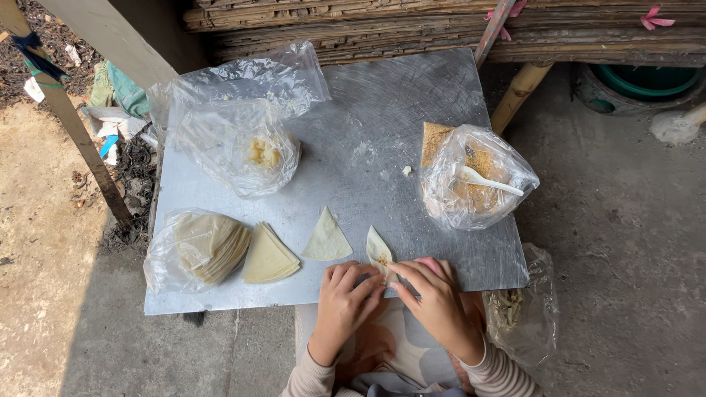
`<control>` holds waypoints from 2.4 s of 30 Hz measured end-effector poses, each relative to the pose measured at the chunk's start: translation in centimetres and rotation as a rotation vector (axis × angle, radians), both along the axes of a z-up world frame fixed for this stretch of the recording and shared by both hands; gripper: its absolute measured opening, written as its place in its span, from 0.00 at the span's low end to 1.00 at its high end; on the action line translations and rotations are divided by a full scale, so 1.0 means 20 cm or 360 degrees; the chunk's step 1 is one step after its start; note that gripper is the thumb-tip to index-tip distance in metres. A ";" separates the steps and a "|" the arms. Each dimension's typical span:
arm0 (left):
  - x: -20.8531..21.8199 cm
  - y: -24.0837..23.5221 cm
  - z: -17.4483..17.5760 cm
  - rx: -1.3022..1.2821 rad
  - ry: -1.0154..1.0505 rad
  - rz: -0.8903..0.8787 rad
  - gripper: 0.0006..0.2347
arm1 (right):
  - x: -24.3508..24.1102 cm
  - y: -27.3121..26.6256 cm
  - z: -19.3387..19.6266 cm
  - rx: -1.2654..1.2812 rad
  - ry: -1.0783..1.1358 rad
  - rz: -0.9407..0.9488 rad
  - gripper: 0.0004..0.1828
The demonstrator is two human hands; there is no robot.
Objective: The person folds triangular pastry sheets, places a granular filling onto each sheet using a plastic spoon, and folds the sheets into triangular parcels. The person repeats this process for several units, arranging the finished parcels on the table.
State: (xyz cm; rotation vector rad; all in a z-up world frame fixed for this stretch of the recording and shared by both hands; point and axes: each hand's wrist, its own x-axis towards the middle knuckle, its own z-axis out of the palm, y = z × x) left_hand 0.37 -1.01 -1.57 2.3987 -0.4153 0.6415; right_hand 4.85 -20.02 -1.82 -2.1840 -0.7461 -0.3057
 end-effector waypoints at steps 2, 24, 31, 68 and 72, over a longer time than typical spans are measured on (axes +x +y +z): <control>0.00 0.00 0.00 -0.0008 -0.0016 0.0005 0.08 | 0.00 0.00 0.00 -0.0033 -0.0043 0.0017 0.18; 0.12 -0.03 -0.03 -0.0188 0.0080 0.0315 0.05 | 0.28 0.10 0.05 -0.0336 0.0407 0.0212 0.08; 0.09 0.01 -0.01 -0.0095 -0.0033 0.0092 0.06 | 0.22 0.09 0.03 -0.0004 0.0302 0.0202 0.04; 0.22 0.06 -0.05 -0.0019 0.0127 -0.0023 0.04 | 0.15 0.15 0.07 -0.0253 -0.0164 0.0021 0.08; 0.21 0.07 -0.04 -0.0127 0.0098 -0.0042 0.06 | 0.15 0.15 0.07 -0.0287 -0.0230 0.0005 0.11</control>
